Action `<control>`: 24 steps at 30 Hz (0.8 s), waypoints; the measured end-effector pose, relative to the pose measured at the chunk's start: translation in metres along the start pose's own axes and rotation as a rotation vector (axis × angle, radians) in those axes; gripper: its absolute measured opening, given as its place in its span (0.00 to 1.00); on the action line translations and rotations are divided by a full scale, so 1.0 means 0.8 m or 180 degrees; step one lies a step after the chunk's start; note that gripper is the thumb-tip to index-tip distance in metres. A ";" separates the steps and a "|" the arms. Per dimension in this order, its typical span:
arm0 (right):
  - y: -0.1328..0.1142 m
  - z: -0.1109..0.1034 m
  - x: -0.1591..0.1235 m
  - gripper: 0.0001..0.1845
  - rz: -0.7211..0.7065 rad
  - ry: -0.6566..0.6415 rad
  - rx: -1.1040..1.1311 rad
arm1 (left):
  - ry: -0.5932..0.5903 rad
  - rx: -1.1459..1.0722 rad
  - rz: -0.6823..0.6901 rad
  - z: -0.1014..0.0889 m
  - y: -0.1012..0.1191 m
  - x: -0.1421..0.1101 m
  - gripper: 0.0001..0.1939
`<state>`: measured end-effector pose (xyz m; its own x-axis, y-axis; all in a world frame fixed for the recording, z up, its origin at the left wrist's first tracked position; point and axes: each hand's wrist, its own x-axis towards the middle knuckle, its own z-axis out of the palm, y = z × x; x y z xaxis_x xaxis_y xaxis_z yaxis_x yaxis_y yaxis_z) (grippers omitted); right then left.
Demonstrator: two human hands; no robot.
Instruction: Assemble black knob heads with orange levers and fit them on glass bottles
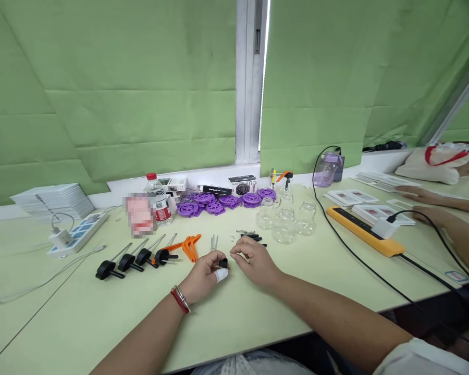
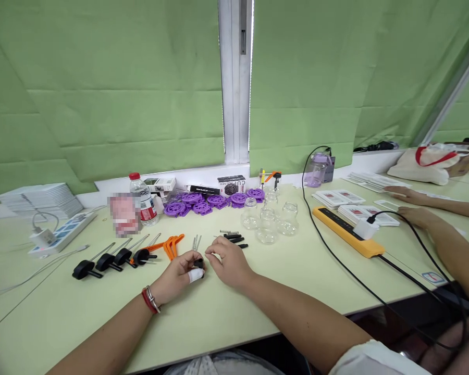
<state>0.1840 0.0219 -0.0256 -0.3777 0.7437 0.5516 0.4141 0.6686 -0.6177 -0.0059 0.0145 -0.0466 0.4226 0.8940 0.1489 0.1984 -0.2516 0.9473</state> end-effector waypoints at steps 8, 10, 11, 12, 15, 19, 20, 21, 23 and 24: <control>-0.008 0.012 0.007 0.09 -0.0069 -0.0328 -0.0021 | -0.0085 -0.0068 0.0155 0.001 0.003 0.001 0.09; -0.004 0.010 0.008 0.10 -0.0016 -0.0356 -0.0026 | -0.0083 -0.0085 0.0103 0.001 0.002 0.001 0.09; -0.001 0.009 0.009 0.11 0.0065 -0.0348 -0.0084 | -0.0071 -0.0088 0.0062 0.001 0.001 0.001 0.09; 0.002 0.007 0.009 0.11 0.0189 -0.0340 -0.0198 | -0.0053 -0.0088 0.0016 0.000 0.000 0.001 0.08; 0.012 0.005 0.005 0.08 0.0687 -0.0473 -0.0794 | -0.0019 -0.0107 -0.0091 -0.002 -0.002 0.000 0.08; 0.018 0.007 -0.005 0.08 0.0865 -0.0986 -0.1351 | -0.0005 -0.0082 -0.0128 -0.002 -0.001 0.000 0.08; 0.018 0.008 -0.007 0.08 0.0828 -0.1063 -0.1410 | -0.0004 -0.0069 -0.0134 -0.002 0.000 0.000 0.08; 0.018 0.009 -0.007 0.08 0.0795 -0.1111 -0.1438 | -0.0005 -0.0062 -0.0137 -0.002 0.000 -0.001 0.08; 0.017 0.010 -0.006 0.09 0.0754 -0.1094 -0.1334 | -0.0022 -0.0075 -0.0135 -0.002 0.000 0.000 0.08; 0.017 0.011 -0.004 0.10 0.0723 -0.0991 -0.1171 | -0.0036 -0.0085 -0.0129 -0.001 0.000 0.000 0.08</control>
<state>0.1839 0.0281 -0.0406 -0.4495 0.8706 0.1998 0.7561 0.4900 -0.4339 -0.0069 0.0150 -0.0462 0.4248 0.8989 0.1073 0.1920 -0.2052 0.9597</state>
